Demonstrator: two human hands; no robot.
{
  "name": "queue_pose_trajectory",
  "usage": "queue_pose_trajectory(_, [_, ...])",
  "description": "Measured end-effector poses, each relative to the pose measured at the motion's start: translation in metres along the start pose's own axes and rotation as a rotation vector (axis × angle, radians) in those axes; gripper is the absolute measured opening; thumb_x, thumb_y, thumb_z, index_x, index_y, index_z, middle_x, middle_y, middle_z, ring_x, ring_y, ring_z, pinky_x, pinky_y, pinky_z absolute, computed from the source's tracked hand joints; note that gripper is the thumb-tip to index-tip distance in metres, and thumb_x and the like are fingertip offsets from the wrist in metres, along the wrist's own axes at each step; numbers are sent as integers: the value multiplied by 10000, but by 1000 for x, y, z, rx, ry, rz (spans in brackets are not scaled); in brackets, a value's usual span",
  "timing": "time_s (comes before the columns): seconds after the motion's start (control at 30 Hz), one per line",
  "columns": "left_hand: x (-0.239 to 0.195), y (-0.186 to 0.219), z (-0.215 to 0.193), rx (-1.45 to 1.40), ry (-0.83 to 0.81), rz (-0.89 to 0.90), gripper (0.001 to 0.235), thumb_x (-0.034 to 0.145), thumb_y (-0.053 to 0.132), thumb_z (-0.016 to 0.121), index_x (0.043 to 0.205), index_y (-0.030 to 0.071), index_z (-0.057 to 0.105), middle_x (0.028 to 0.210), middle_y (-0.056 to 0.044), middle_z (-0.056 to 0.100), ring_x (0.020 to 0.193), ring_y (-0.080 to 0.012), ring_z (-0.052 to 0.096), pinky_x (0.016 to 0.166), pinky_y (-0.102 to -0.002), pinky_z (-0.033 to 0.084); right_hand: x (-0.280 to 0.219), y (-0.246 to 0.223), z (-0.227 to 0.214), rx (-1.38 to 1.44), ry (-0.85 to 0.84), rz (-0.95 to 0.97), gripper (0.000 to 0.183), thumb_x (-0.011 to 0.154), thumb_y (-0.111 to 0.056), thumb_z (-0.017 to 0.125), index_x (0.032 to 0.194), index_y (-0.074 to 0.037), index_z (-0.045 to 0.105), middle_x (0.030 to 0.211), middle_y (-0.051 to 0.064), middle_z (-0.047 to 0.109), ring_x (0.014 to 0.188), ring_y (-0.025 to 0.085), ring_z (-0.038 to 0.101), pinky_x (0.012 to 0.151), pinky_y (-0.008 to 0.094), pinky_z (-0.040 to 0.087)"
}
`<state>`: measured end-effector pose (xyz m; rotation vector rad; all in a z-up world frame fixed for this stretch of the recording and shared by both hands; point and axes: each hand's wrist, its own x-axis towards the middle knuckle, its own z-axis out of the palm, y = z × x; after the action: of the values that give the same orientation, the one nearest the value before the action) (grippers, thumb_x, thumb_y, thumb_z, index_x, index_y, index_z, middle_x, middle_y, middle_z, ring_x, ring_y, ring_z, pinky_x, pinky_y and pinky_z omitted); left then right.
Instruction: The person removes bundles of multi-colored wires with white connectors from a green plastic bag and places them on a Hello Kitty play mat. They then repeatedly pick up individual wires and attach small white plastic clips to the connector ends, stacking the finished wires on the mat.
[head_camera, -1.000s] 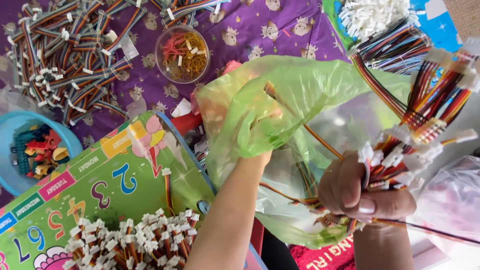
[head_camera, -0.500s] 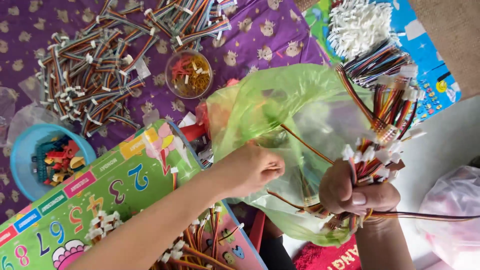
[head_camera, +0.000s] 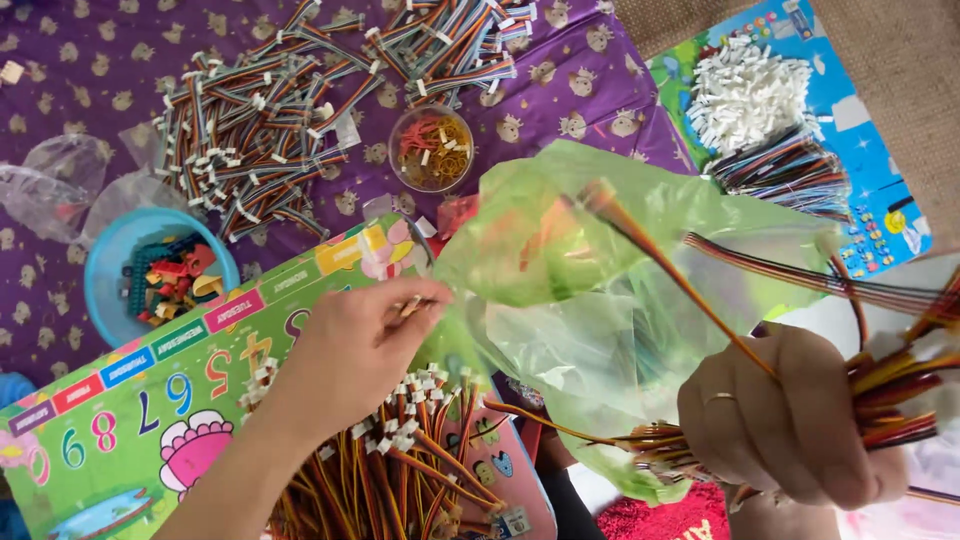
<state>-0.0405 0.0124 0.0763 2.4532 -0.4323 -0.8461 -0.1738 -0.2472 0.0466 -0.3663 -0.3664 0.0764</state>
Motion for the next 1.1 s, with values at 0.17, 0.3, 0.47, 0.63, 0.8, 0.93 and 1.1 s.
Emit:
queue_pose_trajectory(0.17, [-59, -16, -29, -814, 15, -39, 157, 831, 56, 652, 945, -3, 744, 1012, -130, 832, 784, -200, 791, 657, -285, 648, 15, 21, 30, 48, 37, 46, 155, 802, -56, 738, 697, -18, 631, 417, 42, 507, 255, 165, 310, 240, 301, 209])
queue_pose_trajectory(0.3, [-135, -38, -25, -360, 273, -31, 192, 840, 174, 636, 966, 130, 774, 1130, -5, 821, 1041, -89, 768, 878, -242, 557, 53, 10, 51, -493, -393, 842, 166, 943, -149, 530, 872, 1, 520, 744, 126, 562, 656, 257, 546, 610, 358, 440])
queue_pose_trajectory(0.47, [-200, -120, 83, 337, 456, 456, 577, 821, 309, 713, 1355, 162, 549, 1461, -22, 485, 1352, -233, 480, 984, -349, 508, 53, 100, 79, -674, 978, 519, 188, 747, 83, 693, 931, 81, 731, 739, 122, 684, 405, 145, 415, 341, 274, 274])
queue_pose_trajectory(0.63, [-200, -141, 121, 199, 248, 348, 588, 780, 40, 613, 1358, 128, 544, 1524, -140, 365, 1391, -344, 344, 1053, -465, 343, 71, 168, 86, -944, 833, 668, 286, 760, -50, 737, 1041, -1, 758, 841, 59, 706, 744, 149, 589, 676, 305, 448])
queue_pose_trajectory(0.8, [-204, -104, 89, -520, 252, 209, 624, 855, 242, 688, 1370, 22, 412, 1559, -185, 298, 1474, -361, 210, 1127, -478, 271, 81, 224, 129, -1221, 836, 1032, 188, 827, -213, 707, 965, -85, 719, 754, 64, 729, 649, 188, 654, 504, 348, 522])
queue_pose_trajectory(0.93, [-192, -75, 67, -1423, 276, -19, 930, 747, 170, 699, 1489, 115, 141, 1248, -86, 584, 918, -132, 594, 792, -306, 536, 53, 268, 124, -1064, 777, 924, 163, 874, -203, 700, 960, -105, 602, 633, 69, 642, 561, 163, 570, 525, 296, 441])
queue_pose_trajectory(1.1, [-168, -68, 50, -1648, 364, -330, 649, 652, 223, 760, 1229, -9, 577, 1149, -170, 680, 1088, -274, 662, 953, -388, 532, 22, 278, 87, -1508, 464, 751, 761, 851, -454, 589, 1500, -170, 311, 1284, 109, 502, 1209, 253, 508, 1002, 384, 412])
